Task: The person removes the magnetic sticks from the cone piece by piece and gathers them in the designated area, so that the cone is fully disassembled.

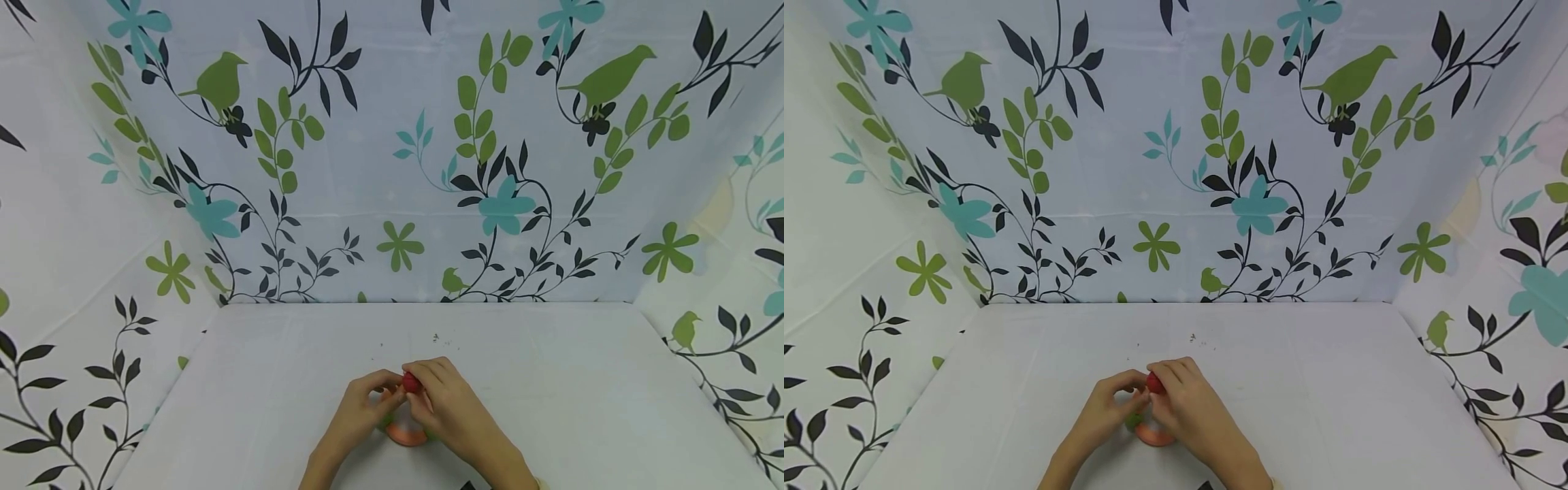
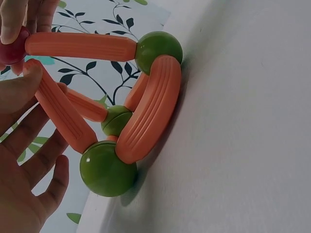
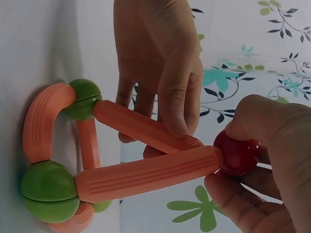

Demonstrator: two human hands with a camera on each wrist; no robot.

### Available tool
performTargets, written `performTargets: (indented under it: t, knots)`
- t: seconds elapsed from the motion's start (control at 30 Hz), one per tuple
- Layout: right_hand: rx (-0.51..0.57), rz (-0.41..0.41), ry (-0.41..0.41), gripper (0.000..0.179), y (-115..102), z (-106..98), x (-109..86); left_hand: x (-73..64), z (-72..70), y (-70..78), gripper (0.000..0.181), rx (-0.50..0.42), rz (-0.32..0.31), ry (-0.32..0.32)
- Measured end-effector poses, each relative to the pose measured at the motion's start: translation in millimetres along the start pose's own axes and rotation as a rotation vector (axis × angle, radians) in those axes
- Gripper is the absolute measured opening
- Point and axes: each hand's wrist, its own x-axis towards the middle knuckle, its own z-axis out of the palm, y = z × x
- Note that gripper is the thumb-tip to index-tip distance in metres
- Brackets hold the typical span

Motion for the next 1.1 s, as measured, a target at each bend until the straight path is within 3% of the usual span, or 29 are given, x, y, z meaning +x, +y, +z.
performTargets:
  t: [0.17, 0.57, 0.9, 1.1]
  knots:
    - [0.002, 0.000, 0.019, 0.040, -1, -1, 0.8, -1.1, -3.5, -1.9, 0.019, -0.028, 0.016, -0.016]
    - [-0.011, 0.042, -0.003, 0.043, -2, -7, 2.8, 1.0, -4.6, -5.4, 0.019, 0.003, 0.158, 0.033]
    - [-0.024, 0.044, -0.022, 0.046, -3, -10, 3.9, 1.3, -2.9, -4.5, 0.018, -0.019, 0.124, 0.018]
    - [-0.045, 0.039, -0.022, 0.046, -3, -9, 4.4, 0.9, -2.5, -6.3, 0.014, -0.023, 0.135, 0.007]
